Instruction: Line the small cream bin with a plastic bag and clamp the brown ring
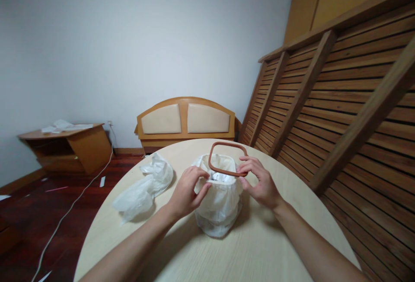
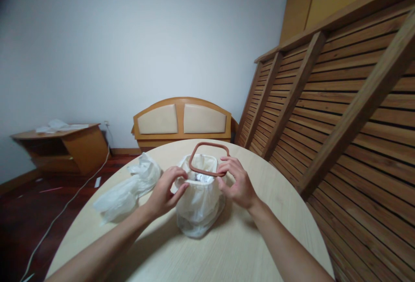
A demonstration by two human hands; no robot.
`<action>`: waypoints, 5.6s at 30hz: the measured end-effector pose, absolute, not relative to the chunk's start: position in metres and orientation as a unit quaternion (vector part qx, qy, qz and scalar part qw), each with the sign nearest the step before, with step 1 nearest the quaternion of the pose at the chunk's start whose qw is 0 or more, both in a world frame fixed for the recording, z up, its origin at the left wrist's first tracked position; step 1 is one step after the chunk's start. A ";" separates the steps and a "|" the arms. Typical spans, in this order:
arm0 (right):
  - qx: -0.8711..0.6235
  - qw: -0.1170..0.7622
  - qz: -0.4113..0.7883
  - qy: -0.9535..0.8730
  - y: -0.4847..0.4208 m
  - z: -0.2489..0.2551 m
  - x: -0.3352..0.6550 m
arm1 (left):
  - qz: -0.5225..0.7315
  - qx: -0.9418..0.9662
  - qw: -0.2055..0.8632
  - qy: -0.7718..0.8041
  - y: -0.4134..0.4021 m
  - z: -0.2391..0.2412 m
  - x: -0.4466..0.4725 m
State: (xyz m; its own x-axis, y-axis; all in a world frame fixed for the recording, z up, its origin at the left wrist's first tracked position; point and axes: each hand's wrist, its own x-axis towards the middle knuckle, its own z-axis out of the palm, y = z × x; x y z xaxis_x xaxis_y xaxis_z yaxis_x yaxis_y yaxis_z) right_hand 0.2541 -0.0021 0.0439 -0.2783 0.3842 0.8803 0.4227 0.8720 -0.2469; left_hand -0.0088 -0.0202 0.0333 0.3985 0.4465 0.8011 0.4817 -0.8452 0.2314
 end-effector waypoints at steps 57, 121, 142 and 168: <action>-0.727 0.089 -0.014 -0.680 0.058 -0.048 0.340 | -0.464 -0.824 0.083 -0.314 -0.012 0.029 -0.007; -0.343 0.049 -0.080 -0.935 -0.038 0.025 0.204 | -0.413 -0.853 0.077 -0.309 -0.002 0.019 -0.023; -0.260 0.404 -0.080 -0.873 -0.037 0.045 0.216 | -0.408 -0.873 0.065 -0.261 -0.018 0.033 -0.026; -0.333 0.550 -0.090 -0.761 -0.027 0.048 0.235 | -0.484 -0.826 0.095 -0.272 -0.021 0.042 -0.024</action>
